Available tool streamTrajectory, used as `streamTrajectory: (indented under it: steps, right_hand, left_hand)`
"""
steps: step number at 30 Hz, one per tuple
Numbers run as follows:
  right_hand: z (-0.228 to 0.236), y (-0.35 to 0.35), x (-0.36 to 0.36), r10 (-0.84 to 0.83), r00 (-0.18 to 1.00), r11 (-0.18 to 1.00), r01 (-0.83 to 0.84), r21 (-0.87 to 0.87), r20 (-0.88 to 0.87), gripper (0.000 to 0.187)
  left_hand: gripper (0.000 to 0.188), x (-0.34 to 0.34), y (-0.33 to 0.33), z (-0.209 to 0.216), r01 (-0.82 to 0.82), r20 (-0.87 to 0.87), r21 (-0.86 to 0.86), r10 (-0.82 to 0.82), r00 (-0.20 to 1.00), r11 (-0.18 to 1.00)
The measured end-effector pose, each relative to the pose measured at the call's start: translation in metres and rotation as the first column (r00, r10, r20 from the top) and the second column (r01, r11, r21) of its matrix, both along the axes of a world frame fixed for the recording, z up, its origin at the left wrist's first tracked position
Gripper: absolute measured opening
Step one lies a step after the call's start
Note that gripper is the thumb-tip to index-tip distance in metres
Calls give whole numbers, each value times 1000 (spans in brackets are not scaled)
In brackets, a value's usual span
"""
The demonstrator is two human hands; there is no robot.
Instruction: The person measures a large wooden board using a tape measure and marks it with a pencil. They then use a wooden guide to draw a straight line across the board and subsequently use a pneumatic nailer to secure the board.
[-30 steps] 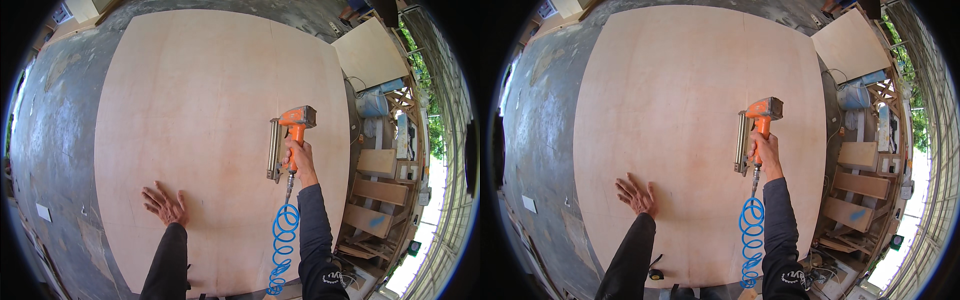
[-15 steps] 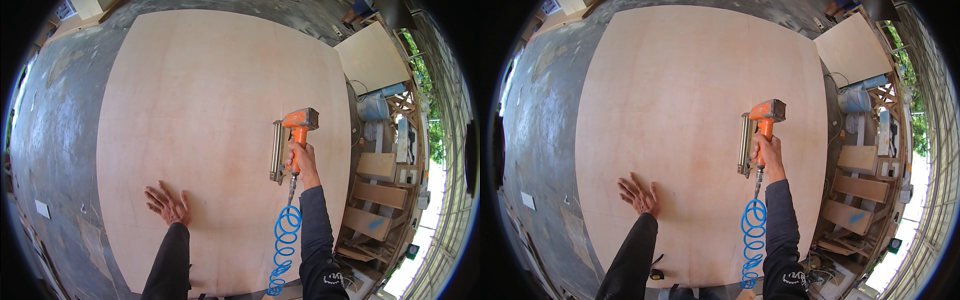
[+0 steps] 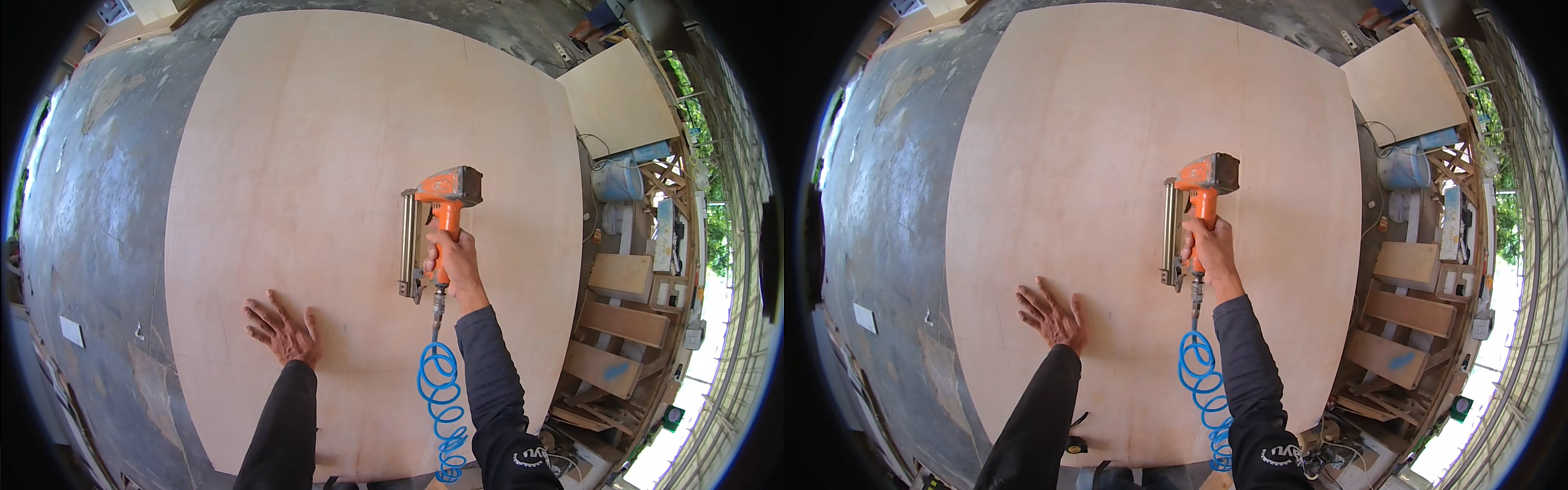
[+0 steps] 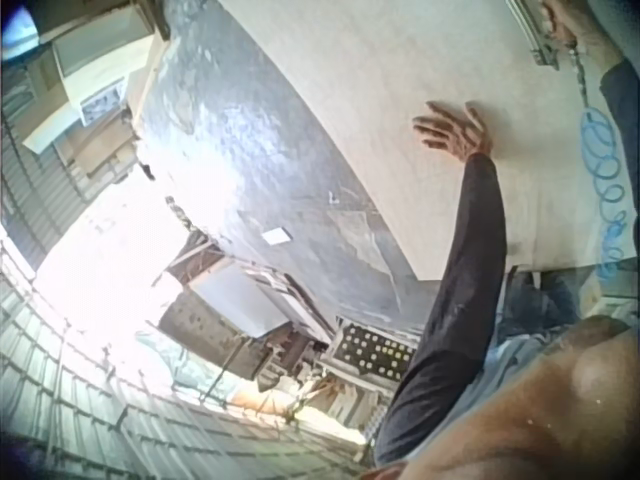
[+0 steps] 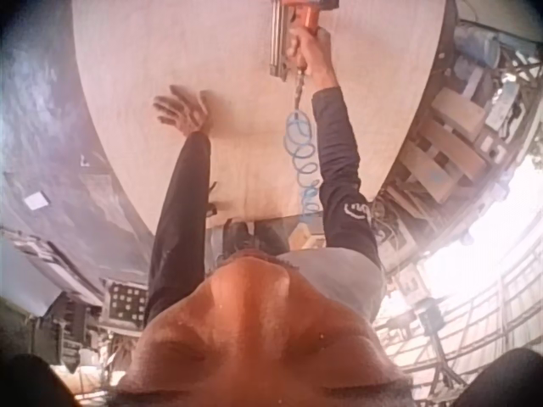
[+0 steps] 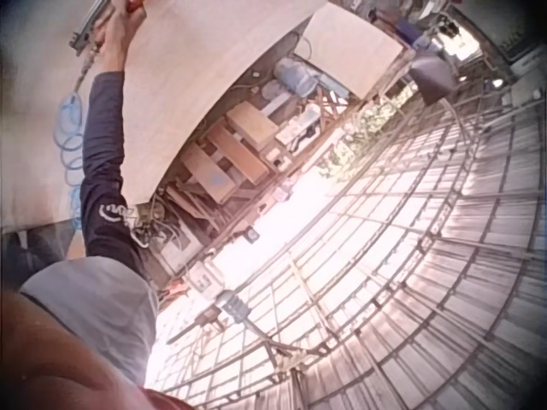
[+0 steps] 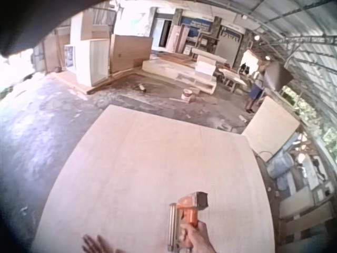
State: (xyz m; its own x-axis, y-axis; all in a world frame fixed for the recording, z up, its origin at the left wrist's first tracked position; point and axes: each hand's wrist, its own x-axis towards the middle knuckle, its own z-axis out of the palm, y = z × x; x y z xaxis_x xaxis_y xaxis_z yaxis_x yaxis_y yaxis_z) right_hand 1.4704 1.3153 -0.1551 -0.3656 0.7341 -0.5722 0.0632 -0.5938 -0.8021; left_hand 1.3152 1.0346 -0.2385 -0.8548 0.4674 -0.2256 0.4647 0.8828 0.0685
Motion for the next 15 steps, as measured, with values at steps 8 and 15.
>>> streamTrajectory:
  steps: [8,15]
  right_hand:
    - [-5,-2,-14,32,999,999,-33,36,19,20]
    - [-3,-5,-20,29,999,998,-31,49,28,24]
  left_hand:
    - [91,-2,0,1,3,17,5,-3,1000,1000]
    - [89,-6,-2,2,6,12,-8,-6,1000,1000]
